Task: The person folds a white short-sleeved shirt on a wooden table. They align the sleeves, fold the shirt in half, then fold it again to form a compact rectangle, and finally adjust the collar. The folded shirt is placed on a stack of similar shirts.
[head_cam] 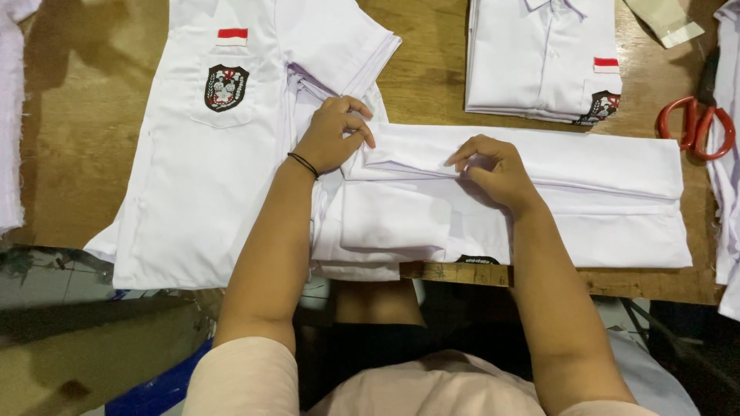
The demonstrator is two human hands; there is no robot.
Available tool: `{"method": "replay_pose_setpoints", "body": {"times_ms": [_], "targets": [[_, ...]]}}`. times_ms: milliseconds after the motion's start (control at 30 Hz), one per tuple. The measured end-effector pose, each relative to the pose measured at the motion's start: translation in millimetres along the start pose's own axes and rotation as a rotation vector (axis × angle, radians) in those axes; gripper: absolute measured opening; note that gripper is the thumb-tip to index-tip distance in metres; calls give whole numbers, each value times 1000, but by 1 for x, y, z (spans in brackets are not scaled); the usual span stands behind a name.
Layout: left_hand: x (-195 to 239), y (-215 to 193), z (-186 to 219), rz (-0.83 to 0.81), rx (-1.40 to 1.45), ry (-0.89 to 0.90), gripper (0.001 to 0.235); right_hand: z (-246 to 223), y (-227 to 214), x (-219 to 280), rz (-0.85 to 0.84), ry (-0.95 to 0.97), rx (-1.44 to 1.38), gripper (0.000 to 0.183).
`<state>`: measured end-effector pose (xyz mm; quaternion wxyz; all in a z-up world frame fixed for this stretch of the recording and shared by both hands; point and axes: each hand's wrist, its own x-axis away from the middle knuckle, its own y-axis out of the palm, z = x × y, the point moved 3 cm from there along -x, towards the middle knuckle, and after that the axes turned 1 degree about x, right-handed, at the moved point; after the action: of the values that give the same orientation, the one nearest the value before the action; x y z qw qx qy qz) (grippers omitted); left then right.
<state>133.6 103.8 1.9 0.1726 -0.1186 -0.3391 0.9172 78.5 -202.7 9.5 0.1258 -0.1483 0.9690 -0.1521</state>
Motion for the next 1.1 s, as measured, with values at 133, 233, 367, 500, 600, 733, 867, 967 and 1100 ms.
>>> {"method": "replay_pose_setpoints", "body": {"times_ms": [133,233,367,500,600,733,867,967,1100], "targets": [[2,7,12,102,-169,52,28,1,0,-5,83,-147,79,29],[4,-1,43,357,-256,184,29,-6,4,-9,218,-308,223,26],[9,32,83,321,-415,204,32,-37,39,-4,144,-352,565,34],[33,76,104,-29,-502,-37,49,-59,76,9,-187,75,853,59],[50,91,97,-40,-549,-78,53,-50,82,17,-297,170,920,62],[55,89,103,6,-568,-61,59,-47,70,23,-272,149,901,61],[53,93,101,-26,-575,-106,60,-39,29,42,-215,223,887,65],[51,96,95,-35,-601,-127,61,-24,-14,60,-159,275,923,70],[51,97,97,-34,-601,-150,61,-4,-69,84,-93,340,1017,72]]}}
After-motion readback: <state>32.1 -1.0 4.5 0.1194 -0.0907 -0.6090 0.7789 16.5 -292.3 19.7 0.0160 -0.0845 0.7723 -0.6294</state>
